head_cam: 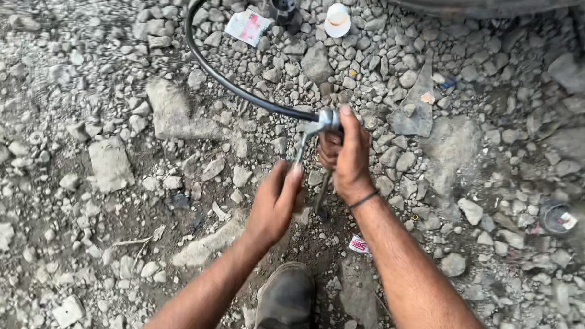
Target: The person uses two wrenches to tighten a metal fitting on a black hose. They repeatedly adjust the wrenches and rotate the fitting to secure it, then inspect the connection by hand.
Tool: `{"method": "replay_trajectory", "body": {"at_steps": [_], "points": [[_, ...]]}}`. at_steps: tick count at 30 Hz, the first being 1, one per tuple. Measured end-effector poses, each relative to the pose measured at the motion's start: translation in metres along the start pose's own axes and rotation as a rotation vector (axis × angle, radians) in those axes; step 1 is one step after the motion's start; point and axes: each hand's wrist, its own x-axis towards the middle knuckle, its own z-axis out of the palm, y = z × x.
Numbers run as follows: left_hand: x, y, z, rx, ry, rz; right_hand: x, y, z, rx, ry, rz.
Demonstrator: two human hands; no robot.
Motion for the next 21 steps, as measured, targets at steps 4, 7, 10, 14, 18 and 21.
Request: {"method": "replay_trajectory", "body": {"at_steps": [4, 7, 10, 14, 18, 21], "points": [[0.028, 0.039, 0.011, -0.348, -0.047, -0.014, -0.021, -0.010, 0.002, -0.039, 0.084, 0.021], [0.026, 0.055, 0.016, -0.460, -0.079, 0.112, -0.031, -0.011, 0.003, -0.036, 0.090, -0.021], [0.011, 0.060, 0.022, -0.521, -0.041, 0.053, -0.037, -0.009, -0.003, 0.069, 0.089, 0.084], [-0.003, 0.066, 0.020, -0.542, -0.010, 0.018, -0.048, -0.002, 0.002, -0.129, 0.085, -0.010], [-0.010, 0.066, 0.028, -0.572, -0.001, 0.003, -0.056, -0.005, -0.002, -0.159, 0.093, -0.086], [-0.010, 0.061, 0.023, -0.590, 0.011, 0.024, -0.053, -0.003, 0.003, -0.141, 0.071, -0.092]]}}
